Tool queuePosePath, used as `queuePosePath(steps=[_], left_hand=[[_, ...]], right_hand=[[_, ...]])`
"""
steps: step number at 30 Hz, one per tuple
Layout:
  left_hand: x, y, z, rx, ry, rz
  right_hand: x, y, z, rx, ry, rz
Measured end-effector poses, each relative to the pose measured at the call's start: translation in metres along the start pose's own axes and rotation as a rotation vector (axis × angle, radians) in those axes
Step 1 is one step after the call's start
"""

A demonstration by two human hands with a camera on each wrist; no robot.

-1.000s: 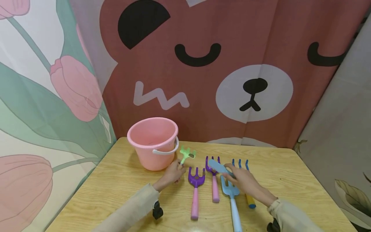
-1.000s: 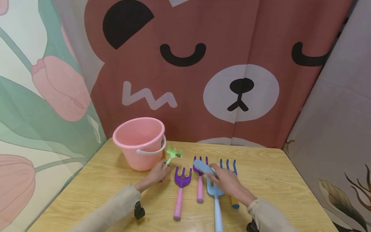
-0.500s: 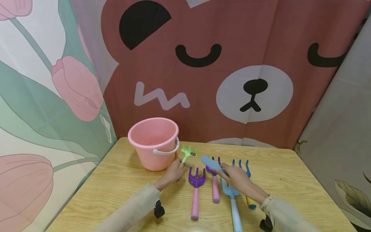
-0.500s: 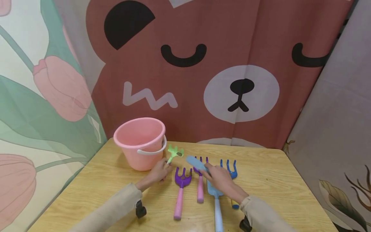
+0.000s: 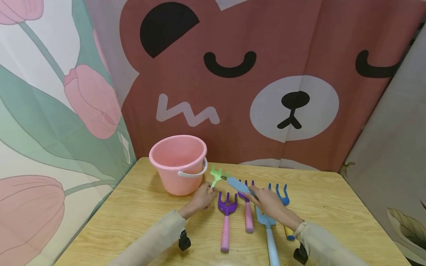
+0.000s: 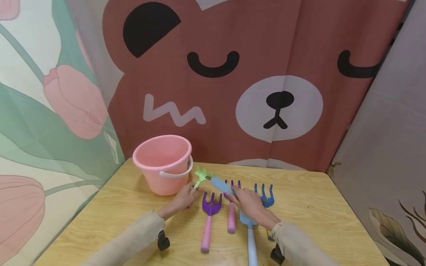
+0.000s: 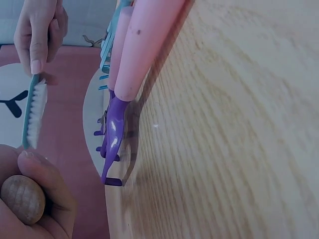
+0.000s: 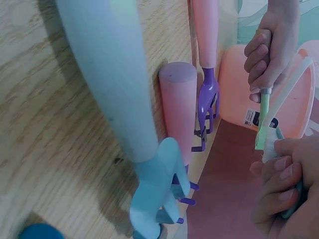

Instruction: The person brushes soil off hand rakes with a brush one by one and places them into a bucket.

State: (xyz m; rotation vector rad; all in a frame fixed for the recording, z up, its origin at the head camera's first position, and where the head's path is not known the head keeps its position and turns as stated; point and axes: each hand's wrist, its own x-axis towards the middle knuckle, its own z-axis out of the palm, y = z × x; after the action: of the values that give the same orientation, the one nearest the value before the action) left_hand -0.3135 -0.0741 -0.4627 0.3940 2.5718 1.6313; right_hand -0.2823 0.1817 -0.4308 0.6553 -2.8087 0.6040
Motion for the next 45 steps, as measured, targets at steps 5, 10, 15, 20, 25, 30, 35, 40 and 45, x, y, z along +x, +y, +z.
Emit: queuePosePath(steps=[5,10,15,20,25,30,35,40,45], left_hand=[[-0.001,0.003,0.001,-0.003,-0.004,-0.004],[-0.001,0.005,0.003,-0.019,-0.003,0.009],[-0.001,0.005,0.006,-0.036,0.003,0.022],[0.002,0.007,0.007,-0.029,-0.005,0.022],[0.004,0.008,0.007,-0.041,-0.013,0.025],[0.004,0.008,0.006,-0.038,0.005,0.004],[0.004,0.007,0.005,-0.029,0.02,0.007],[0.003,0.004,0.006,-0.026,0.015,0.019],[0.001,0.003,0.01,-0.036,0.02,0.035]], right_hand=[[0.005,-0.006,0.001,0.0,-0.023,0.008],[0.01,-0.009,0.001,0.035,-0.045,0.022],[0.015,-0.012,0.004,0.008,-0.031,-0.01],[0.019,-0.015,0.006,0.011,-0.029,-0.007],[0.021,-0.016,0.007,0.022,-0.046,0.015],[0.017,-0.013,0.006,0.014,-0.071,0.056],[0.015,-0.012,0.005,0.025,-0.106,0.112],[0.014,-0.015,0.002,0.034,-0.106,0.125],[0.018,-0.02,0.002,0.019,-0.067,0.05]])
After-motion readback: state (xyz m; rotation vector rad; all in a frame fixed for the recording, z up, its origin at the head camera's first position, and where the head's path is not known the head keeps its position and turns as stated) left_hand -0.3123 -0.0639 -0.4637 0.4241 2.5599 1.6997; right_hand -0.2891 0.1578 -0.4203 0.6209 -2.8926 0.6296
